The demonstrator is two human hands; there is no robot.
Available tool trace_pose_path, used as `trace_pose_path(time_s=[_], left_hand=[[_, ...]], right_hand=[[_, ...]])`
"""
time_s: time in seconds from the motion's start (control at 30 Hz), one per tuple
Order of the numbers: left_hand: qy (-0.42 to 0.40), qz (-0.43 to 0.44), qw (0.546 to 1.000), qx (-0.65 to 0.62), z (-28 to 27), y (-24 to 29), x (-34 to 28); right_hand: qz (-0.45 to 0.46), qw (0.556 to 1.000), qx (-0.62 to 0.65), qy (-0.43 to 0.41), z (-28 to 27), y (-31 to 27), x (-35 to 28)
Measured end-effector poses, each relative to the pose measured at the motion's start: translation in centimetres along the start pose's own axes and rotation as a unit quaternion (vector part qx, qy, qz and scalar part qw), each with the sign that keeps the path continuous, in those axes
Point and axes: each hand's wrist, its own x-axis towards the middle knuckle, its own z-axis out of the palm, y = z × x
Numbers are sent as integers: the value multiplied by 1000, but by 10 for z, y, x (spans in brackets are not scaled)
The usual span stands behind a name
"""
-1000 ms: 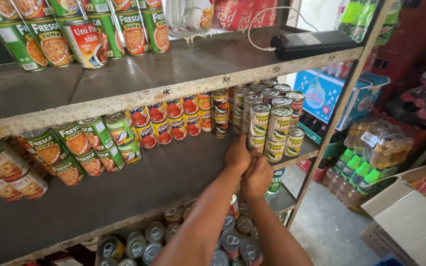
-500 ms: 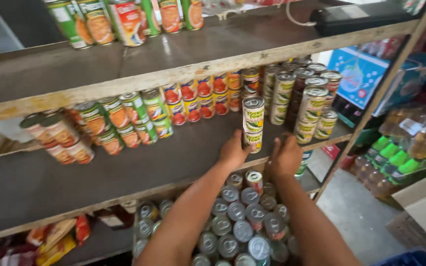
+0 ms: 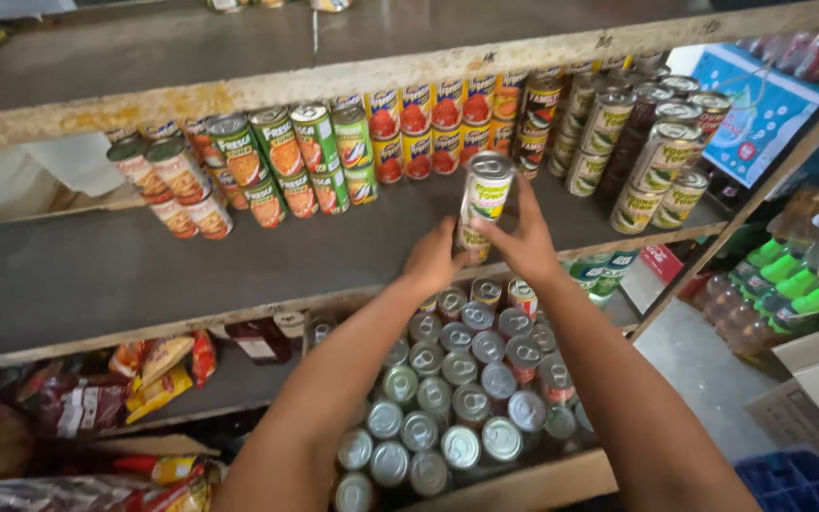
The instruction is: Organizing and stocking canned goods from a box onto grocery store shelves.
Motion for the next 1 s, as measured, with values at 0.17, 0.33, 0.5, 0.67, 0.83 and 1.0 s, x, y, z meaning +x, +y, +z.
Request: trace_pose_path(time_s=[0.17,0.33,0.5,0.67,0.83,1.0], left_hand=[[62,75,995,2,-32,12,-22],[109,116,987,-10,-65,35,-70],[82,86,990,-80,-66,44,-132],[11,-48,991,-124,-33,30,-187],[-63,-146,955,-251,-14,37,-224],[-110,-60,957,-261,4,42,-242]], right_hand=[[141,984,107,8,17,-38,14],[159,965,206,15,6,-86,-2],[210,941,265,-29,-11,-126,-33],[347,924,135,-83,-15,-136,-86],[372,914,129,-103,-32,-105,-146],[406,909,26,-92,-75,-89,-186]])
